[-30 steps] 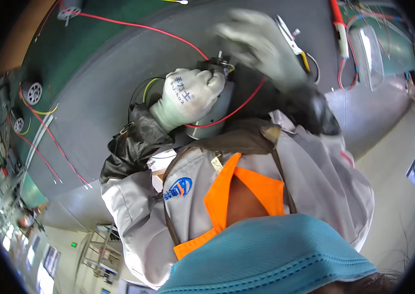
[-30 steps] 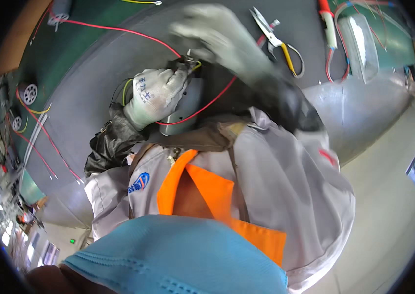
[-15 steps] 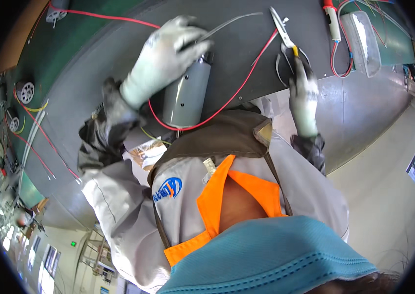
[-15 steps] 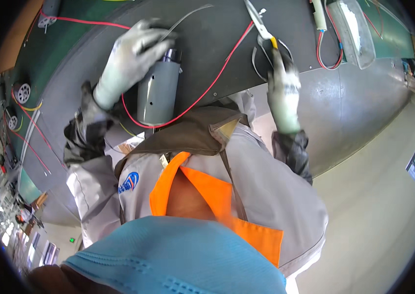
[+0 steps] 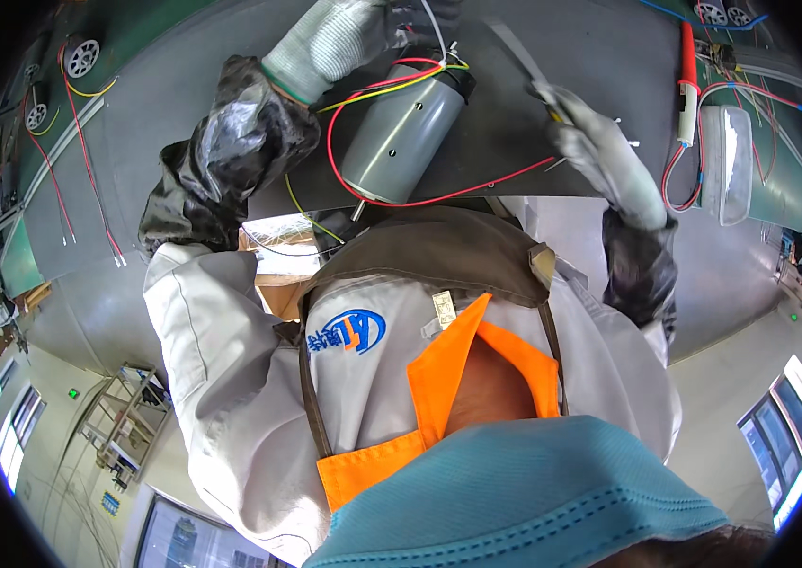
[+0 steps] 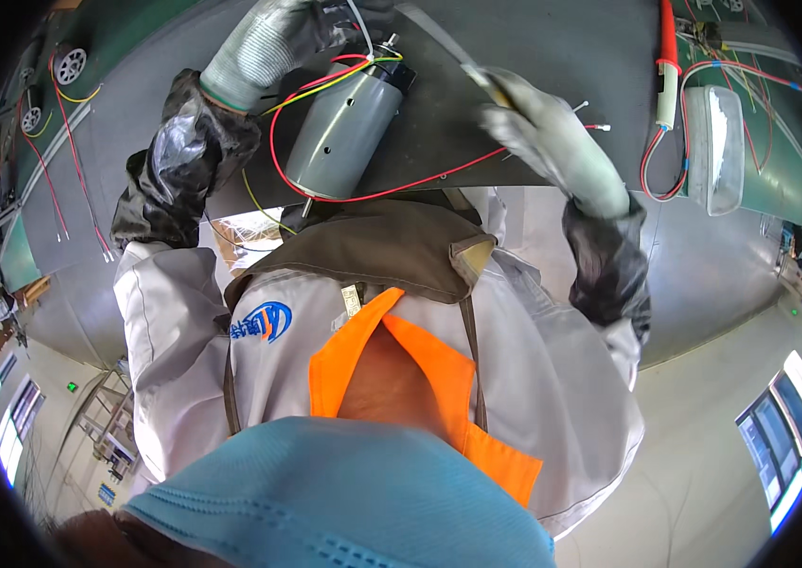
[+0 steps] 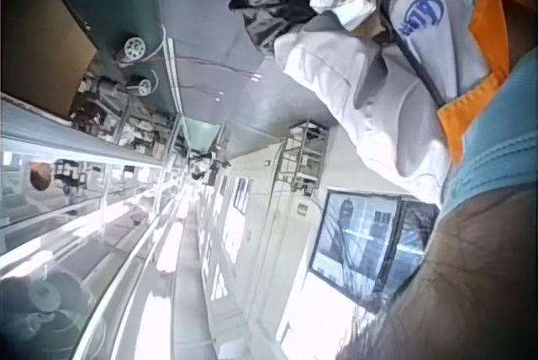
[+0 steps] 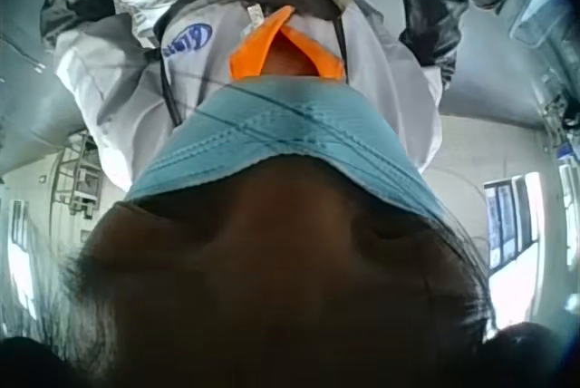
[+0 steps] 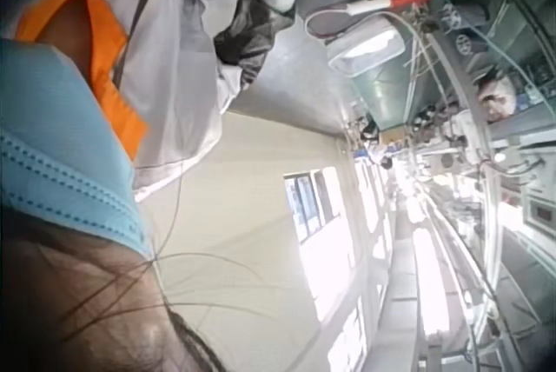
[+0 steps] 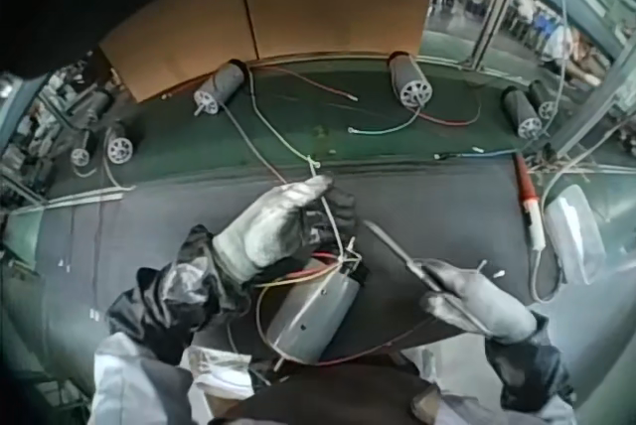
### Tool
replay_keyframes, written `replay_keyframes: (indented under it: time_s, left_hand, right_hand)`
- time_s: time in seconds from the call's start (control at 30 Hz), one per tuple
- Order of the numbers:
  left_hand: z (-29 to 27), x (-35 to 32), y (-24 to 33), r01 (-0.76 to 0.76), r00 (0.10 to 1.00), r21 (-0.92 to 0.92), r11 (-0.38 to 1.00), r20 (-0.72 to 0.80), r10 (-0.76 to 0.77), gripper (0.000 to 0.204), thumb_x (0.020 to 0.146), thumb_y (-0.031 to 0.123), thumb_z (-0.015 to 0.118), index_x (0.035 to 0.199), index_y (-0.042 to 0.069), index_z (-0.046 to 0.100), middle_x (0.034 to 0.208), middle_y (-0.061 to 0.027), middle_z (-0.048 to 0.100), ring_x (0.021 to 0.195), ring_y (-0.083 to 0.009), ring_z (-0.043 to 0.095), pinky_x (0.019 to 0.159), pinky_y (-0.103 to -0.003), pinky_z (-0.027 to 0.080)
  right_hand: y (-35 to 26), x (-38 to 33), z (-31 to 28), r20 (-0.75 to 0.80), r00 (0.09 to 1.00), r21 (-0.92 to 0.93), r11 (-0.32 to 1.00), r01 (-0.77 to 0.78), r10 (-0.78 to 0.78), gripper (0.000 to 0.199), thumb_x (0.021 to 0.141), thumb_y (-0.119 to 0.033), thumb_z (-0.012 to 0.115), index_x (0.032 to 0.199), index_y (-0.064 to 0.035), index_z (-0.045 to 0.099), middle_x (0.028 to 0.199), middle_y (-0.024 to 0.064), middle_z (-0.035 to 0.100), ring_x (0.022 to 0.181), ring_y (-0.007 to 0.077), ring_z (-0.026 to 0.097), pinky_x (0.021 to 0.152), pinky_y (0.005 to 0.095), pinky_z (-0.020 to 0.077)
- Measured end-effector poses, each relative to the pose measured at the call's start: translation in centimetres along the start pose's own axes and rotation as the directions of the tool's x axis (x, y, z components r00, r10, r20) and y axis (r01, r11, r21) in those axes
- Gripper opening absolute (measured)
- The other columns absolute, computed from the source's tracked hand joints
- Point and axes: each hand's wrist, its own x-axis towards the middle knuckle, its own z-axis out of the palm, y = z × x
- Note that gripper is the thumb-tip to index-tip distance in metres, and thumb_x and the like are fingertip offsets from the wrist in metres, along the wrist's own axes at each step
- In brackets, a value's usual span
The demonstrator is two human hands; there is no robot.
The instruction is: Connecting and organizing wires on small electric motors at a production workstation.
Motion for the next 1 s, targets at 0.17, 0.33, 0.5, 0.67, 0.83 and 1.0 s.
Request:
replay_keyframes:
  time_s: [0.17, 0.33, 0.5, 0.67, 0.83, 1.0]
  left_hand:
    - [-2.4, 1.1, -0.3, -0.199, 0.980, 0.383, 0.902, 0.095, 0.176, 0.045, 0.108, 0.026, 0.051, 0.141, -0.003, 0.054, 0.132, -0.0125, 0.066, 0.121, -0.0202, 0.064, 0.106, -0.034, 0.050]
    - [-3.4, -0.8, 0.7, -0.366, 0.919, 0.797, 0.480, 0.230, 0.320, 0.052, 0.104, 0.032, 0.054, 0.139, -0.007, 0.055, 0.131, -0.0169, 0.066, 0.120, -0.0251, 0.064, 0.106, -0.036, 0.048]
    - [-1.0, -8.8, 8.0, -0.175, 0.949, 0.749, 0.639, 0.302, -0.094, 0.050, 0.097, 0.038, 0.066, 0.123, -0.006, 0.066, 0.116, -0.0187, 0.069, 0.107, -0.0270, 0.068, 0.097, -0.042, 0.053]
    - [2.5, -12.1, 1.1, -0.025, 0.903, 0.996, -0.088, 0.061, 0.426, 0.063, 0.082, 0.020, 0.068, 0.142, 0.002, 0.056, 0.133, -0.0205, 0.063, 0.122, -0.0405, 0.062, 0.106, -0.045, 0.049]
    - [4.0, -11.7, -10.4, 0.145, 0.578, 0.987, -0.072, -0.025, 0.816, 0.079, 0.081, 0.029, 0.076, 0.147, -0.002, 0.048, 0.143, -0.0339, 0.043, 0.129, -0.0500, 0.048, 0.108, -0.055, 0.042]
    - [-5.0, -7.1, -4.1, 0.418, 0.040, 0.902, 0.104, -0.133, 0.990, 0.056, 0.101, 0.017, 0.057, 0.152, 0.000, 0.041, 0.134, -0.0350, 0.047, 0.122, -0.0483, 0.052, 0.105, -0.049, 0.043]
  right_hand:
    - [-4.5, 3.4, 0.7, 0.117, 0.992, -0.526, 0.844, 0.104, -0.050, 0.060, 0.095, -0.040, 0.071, 0.140, -0.0031, 0.055, 0.110, 0.0216, 0.069, 0.099, 0.0310, 0.070, 0.085, 0.0394, 0.0543]
    - [-4.0, 3.1, 1.1, 0.038, 0.998, -0.753, 0.658, 0.000, 0.044, 0.068, 0.090, -0.055, 0.071, 0.134, -0.0050, 0.058, 0.101, 0.0198, 0.072, 0.093, 0.0405, 0.071, 0.080, 0.0481, 0.0559]
    - [-1.1, 2.9, 0.7, -0.331, 0.939, -0.867, 0.422, -0.263, -0.094, 0.054, 0.091, -0.037, 0.075, 0.133, -0.0054, 0.060, 0.103, 0.0196, 0.072, 0.099, 0.0369, 0.071, 0.081, 0.0460, 0.0567]
    - [0.2, 4.2, 6.1, -0.098, 0.990, -0.042, 0.993, -0.110, 0.105, 0.044, 0.095, -0.027, 0.074, 0.128, 0.0019, 0.064, 0.111, 0.0176, 0.073, 0.097, 0.0234, 0.071, 0.085, 0.0395, 0.0580]
    - [-3.3, 10.0, 11.7, -0.104, 0.995, 0.202, 0.979, 0.027, -0.006, 0.051, 0.092, -0.026, 0.076, 0.129, 0.0042, 0.060, 0.107, 0.0165, 0.073, 0.084, 0.0282, 0.072, 0.079, 0.0409, 0.0588]
    - [-13.8, 25.3, 13.6, 0.109, 0.865, -0.477, 0.737, 0.478, -0.491, 0.052, 0.095, -0.036, 0.063, 0.137, -0.0055, 0.060, 0.109, 0.0229, 0.072, 0.108, 0.0406, 0.068, 0.095, 0.0461, 0.0546]
